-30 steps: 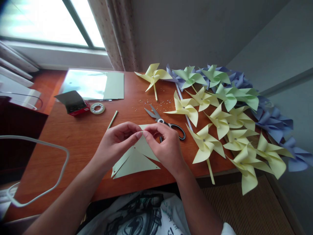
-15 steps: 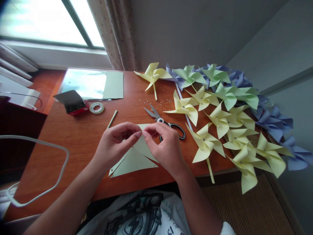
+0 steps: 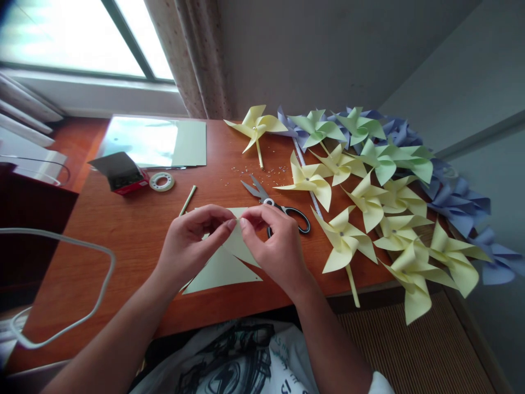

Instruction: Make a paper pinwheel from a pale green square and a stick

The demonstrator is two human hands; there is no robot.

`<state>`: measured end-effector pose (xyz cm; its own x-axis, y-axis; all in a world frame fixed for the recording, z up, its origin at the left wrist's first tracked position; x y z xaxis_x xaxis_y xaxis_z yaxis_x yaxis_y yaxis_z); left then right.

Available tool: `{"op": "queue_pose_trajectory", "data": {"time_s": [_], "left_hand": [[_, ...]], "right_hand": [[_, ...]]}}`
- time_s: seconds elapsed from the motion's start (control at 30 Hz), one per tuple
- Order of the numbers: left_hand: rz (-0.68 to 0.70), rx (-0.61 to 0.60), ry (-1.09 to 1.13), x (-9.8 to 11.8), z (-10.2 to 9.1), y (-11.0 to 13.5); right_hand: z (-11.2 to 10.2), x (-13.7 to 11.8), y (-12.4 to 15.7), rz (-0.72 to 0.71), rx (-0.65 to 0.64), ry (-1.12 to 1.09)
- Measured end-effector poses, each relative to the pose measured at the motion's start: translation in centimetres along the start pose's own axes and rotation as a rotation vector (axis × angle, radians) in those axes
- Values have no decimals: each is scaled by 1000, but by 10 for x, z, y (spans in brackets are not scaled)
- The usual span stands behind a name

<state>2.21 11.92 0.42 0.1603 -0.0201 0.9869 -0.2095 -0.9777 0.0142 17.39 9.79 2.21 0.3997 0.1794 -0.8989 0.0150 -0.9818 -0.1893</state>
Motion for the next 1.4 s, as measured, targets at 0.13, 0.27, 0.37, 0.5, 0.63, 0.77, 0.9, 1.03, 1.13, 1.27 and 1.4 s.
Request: {"op": "queue_pose_trajectory", "data": {"time_s": [0.13, 0.27, 0.37, 0.5, 0.63, 0.77, 0.9, 1.03, 1.13, 1.27, 1.4], "left_hand": [[6, -9, 1, 1, 0, 0], [37, -17, -53, 3, 2, 0], [57, -13, -108, 5, 2, 1], [72, -25, -129, 7, 3, 1], [73, -37, -120, 6, 4, 1], [49, -57, -109, 2, 5, 1], [46, -80, -122, 2, 7, 1], [39, -100, -111, 3, 8, 0], [25, -99, -75, 2, 8, 0], [20, -94, -64, 0, 7, 0], [70, -48, -111, 3, 6, 1]], "right_hand": [[2, 0, 0, -6, -8, -25], [1, -7, -2, -63, -29, 27], [-1, -11, -3, -103, -38, 81], [-3, -10, -3, -105, -32, 101], [-3, -8, -2, -80, -29, 80], [-4, -5, -3, -50, -21, 52], [-5, -5, -3, -42, -7, 36], [-5, -2, -2, -25, -6, 14], [-4, 1, 0, -4, -16, -26], [-1, 2, 0, -2, -30, -23], [-1, -3, 0, -44, -14, 28]]}}
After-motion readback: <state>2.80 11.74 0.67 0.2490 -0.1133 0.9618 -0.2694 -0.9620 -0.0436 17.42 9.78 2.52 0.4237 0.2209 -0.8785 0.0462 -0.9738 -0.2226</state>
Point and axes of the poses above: each hand's wrist, its own y-axis away from the middle knuckle, its own z-axis out of the palm, x = y × z, the point moved 7 cm from there along -y, towards the middle knuckle, and after that the axes turned 4 degrees about -z, right-handed, at the moved point
